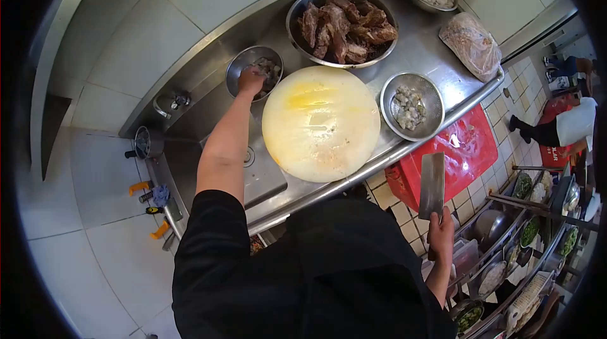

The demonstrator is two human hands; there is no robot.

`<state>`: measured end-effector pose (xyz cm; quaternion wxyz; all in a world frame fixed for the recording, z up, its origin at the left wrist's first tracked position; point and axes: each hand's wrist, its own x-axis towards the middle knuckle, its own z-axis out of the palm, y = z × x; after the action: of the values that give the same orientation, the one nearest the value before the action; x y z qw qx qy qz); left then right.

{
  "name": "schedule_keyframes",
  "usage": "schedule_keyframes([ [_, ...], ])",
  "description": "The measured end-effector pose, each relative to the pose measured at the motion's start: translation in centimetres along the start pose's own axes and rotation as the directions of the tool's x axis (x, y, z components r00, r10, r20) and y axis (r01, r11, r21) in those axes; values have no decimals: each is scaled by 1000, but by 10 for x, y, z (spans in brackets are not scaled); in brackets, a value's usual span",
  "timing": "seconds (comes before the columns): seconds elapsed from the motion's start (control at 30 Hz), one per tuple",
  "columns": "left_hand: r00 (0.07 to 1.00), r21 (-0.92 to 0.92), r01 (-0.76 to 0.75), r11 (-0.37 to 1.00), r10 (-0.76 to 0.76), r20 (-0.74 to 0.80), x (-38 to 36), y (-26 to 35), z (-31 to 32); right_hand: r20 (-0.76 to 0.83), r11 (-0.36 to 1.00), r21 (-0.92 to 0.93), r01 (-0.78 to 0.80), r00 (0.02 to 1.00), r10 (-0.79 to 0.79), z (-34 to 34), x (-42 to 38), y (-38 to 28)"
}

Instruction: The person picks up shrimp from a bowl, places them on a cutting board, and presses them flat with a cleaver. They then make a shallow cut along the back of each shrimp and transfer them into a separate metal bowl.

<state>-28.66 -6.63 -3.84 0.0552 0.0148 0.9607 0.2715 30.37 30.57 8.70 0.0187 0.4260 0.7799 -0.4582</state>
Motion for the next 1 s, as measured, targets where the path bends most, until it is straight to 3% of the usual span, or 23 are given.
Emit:
schedule_keyframes([
  [0.03, 994, 36, 31, 999, -35, 105, -10, 16, -8, 6, 999, -35, -29, 1000, 30, 1, -1, -2],
  [0.07, 993, 30, 32, 999, -35, 111, -10, 16, 1, 13, 996, -71, -60, 998, 61, 2, -1, -5],
  [0.13, 999, 145, -44, 988, 40, 31, -9, 11, 20, 11, 994, -91, -58, 998, 60, 8, -2, -14],
  [0.2, 999, 157, -27, 987, 23, 24, -2, 8, 28, 15, 992, -113, -57, 998, 59, 15, -6, -27],
  [0.27, 999, 81, 15, 997, -18, 37, -2, 6, 26, 10, 975, -207, 78, 997, -78, 19, -11, -45],
  [0.3, 999, 79, 18, 997, -21, 35, 2, 0, 27, 33, 980, -193, 41, 999, -35, 21, -10, -45],
  [0.37, 994, -271, 96, 958, -78, 75, 8, -15, 27, 62, 990, -139, 13, 998, -4, 25, -9, -42],
  [0.4, 994, -266, 97, 959, -79, 75, 4, -14, 21, 91, 996, -85, -22, 995, 30, 26, -10, -40],
  [0.47, 964, -666, 266, 697, -196, 180, -15, -5, -3, 93, 994, -108, 26, 996, -16, 27, -10, -47],
  [0.5, 963, -757, 268, 596, -178, 202, -26, 1, -15, 92, 988, -133, 78, 994, -66, 27, -9, -49],
  [0.53, 963, -757, 267, 597, -182, 197, -34, 3, -22, 97, 988, -132, 82, 993, -70, 26, -7, -44],
  [0.6, 956, -895, 290, 338, -148, 253, -53, 12, -36, 117, 989, -133, 60, 992, -44, 28, 1, -29],
  [0.63, 958, -908, 282, 309, -147, 247, -69, 25, -46, 121, 990, -130, 62, 992, -47, 29, 4, -28],
  [0.7, 959, -885, 285, 369, -105, 264, -93, 32, -47, 115, 963, -109, 248, 965, -235, 31, 10, -31],
  [0.77, 971, -816, 214, 538, -22, 240, -109, 36, -34, 143, 962, -112, 250, 962, -234, 32, 16, -38],
  [0.8, 971, -814, 213, 540, -21, 240, -119, 40, -27, 171, 960, -115, 255, 957, -234, 33, 18, -42],
  [0.87, 968, -513, -35, 858, 157, 196, -138, 46, -18, 145, 941, -61, 332, 936, -321, 41, 23, -44],
  [0.9, 971, -393, -131, 910, 198, 134, -136, 33, 4, 179, 938, -59, 342, 928, -327, 43, 27, -46],
  [1.0, 978, -382, -57, 922, 130, 166, -175, 61, -3, 215, 923, -16, 386, 902, -374, 54, 35, -47],
])
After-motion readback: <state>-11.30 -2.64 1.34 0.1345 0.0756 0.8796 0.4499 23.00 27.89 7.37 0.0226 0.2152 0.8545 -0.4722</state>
